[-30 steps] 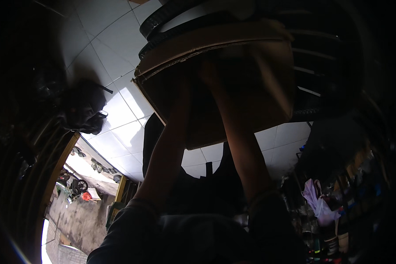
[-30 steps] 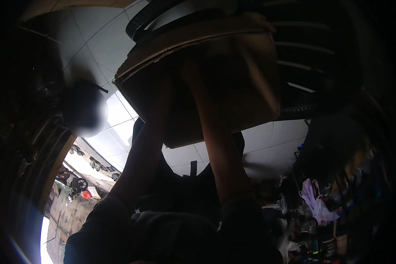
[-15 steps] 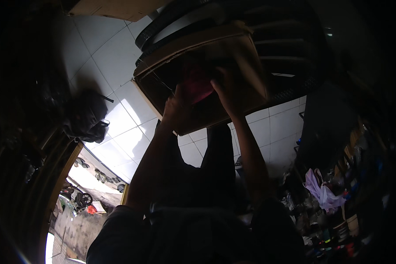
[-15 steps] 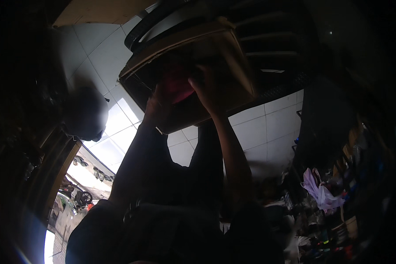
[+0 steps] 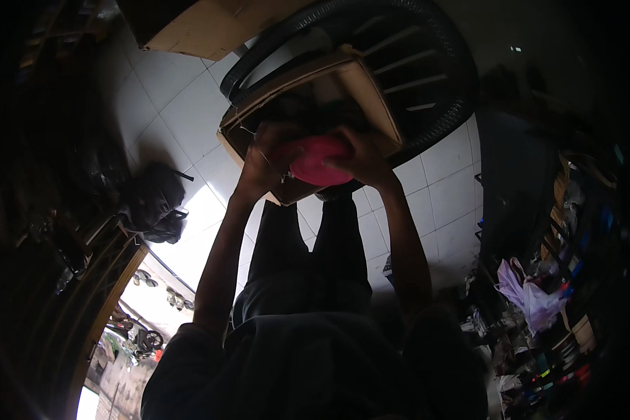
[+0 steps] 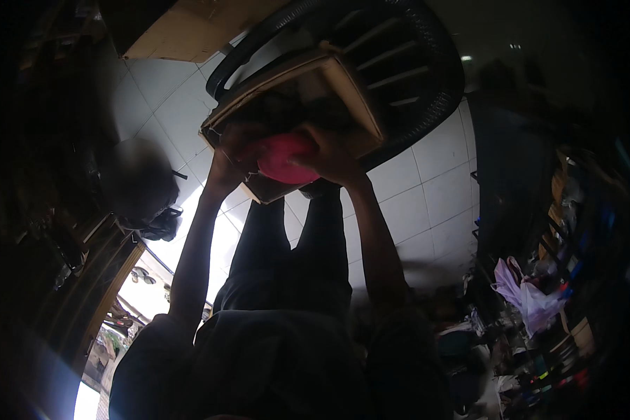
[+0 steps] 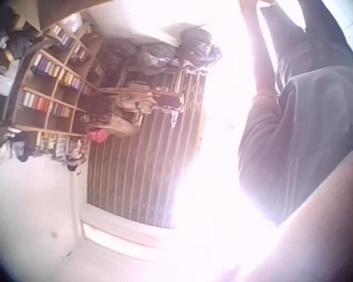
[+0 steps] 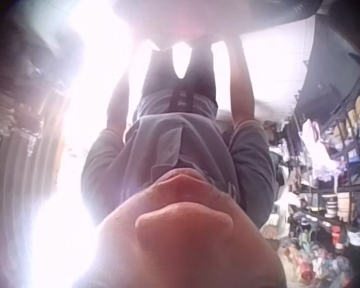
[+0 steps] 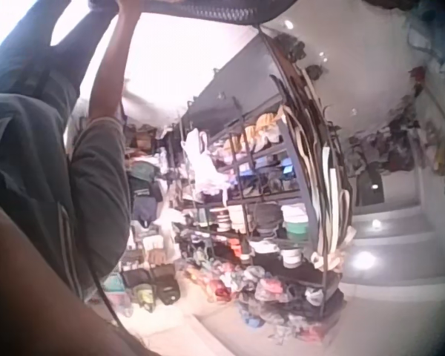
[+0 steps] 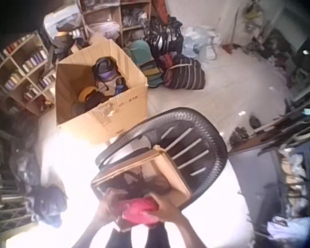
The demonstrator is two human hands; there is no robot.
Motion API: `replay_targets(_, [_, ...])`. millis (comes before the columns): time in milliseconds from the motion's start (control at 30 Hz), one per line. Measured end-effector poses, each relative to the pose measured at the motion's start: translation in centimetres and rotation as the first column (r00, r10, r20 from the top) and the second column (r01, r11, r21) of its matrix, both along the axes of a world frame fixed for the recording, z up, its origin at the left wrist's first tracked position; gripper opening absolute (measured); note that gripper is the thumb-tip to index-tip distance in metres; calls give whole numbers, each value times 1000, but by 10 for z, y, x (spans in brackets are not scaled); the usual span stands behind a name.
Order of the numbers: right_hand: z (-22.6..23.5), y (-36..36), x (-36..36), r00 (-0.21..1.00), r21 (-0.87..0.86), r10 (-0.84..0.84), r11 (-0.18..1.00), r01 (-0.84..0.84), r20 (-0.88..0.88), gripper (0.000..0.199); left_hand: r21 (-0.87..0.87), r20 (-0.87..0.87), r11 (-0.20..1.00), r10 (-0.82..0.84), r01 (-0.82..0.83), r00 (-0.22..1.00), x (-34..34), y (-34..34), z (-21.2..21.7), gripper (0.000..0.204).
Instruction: The person picks up rolls of colored ribbons and webbing from a box and places them onto shelves, organizing them by color and type.
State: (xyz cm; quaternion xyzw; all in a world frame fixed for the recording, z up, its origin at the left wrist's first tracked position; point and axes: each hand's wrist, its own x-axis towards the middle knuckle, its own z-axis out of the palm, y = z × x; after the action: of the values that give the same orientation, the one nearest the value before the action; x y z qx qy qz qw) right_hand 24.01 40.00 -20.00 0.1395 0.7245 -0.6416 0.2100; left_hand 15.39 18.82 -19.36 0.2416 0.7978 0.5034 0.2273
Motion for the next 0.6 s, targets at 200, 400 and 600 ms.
replay_targets(200, [-5, -2, 25, 982, -313, -177, 931, 187, 59, 40, -167, 366, 982, -23, 91, 930, -4, 4, 19, 28])
replay_targets(400, [-12, -8, 35, 945, -136, -317, 936, 326, 80, 28, -10, 378, 998, -53, 61, 924, 16, 10, 27, 33])
replay_targets(600, [-4, -15, 32, 866, -210, -482, 840, 501, 138, 28, -137, 319, 984, 150, -111, 936, 43, 15, 21, 38])
